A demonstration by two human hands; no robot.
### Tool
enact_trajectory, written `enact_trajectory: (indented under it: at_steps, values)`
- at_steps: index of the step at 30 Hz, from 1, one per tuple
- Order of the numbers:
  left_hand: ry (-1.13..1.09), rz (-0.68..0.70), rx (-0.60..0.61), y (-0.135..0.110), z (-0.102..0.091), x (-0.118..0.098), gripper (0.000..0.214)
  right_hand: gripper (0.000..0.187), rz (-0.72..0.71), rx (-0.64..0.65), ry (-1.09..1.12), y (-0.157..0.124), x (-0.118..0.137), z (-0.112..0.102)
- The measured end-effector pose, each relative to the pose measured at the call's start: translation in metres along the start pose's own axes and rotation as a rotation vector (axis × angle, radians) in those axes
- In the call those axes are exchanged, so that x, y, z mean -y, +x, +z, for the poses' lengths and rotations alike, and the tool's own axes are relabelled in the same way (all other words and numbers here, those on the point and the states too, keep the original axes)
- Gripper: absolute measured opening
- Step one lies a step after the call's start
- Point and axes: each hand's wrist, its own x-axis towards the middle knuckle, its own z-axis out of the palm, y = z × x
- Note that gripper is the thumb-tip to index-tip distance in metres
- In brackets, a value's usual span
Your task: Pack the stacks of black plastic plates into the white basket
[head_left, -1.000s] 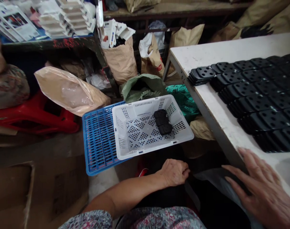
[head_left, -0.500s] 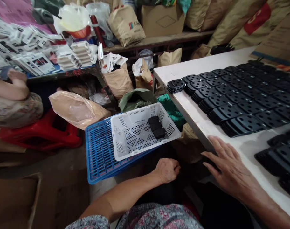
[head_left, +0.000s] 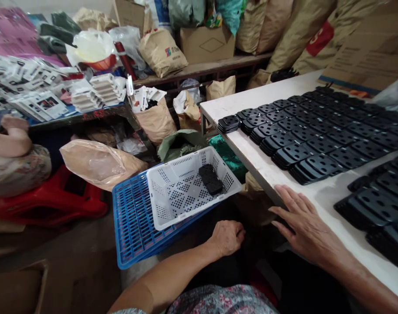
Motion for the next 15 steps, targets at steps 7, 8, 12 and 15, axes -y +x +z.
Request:
enact_trajectory:
  at_steps: [7,8,12,15]
  values:
    - [-0.024,0.004,-0.007,0.0004,0.0003,0.0007,0.027,0.023,-0.003,0.014,-0.005,-0.0015,-0.0025,0.002]
    - [-0.027,0.003,-0.009,0.0003,0.0,0.0009,0.028,0.023,0.001,0.015,-0.003,-0.0016,-0.0025,0.0021]
    - [-0.042,0.001,-0.016,-0.0002,-0.0008,0.0011,0.028,0.024,0.021,0.03,0.002,-0.0022,-0.0021,0.0024]
    - [-0.052,-0.003,-0.016,-0.0005,-0.0012,0.0005,0.027,0.024,0.015,0.029,-0.014,-0.0029,-0.0022,0.0029]
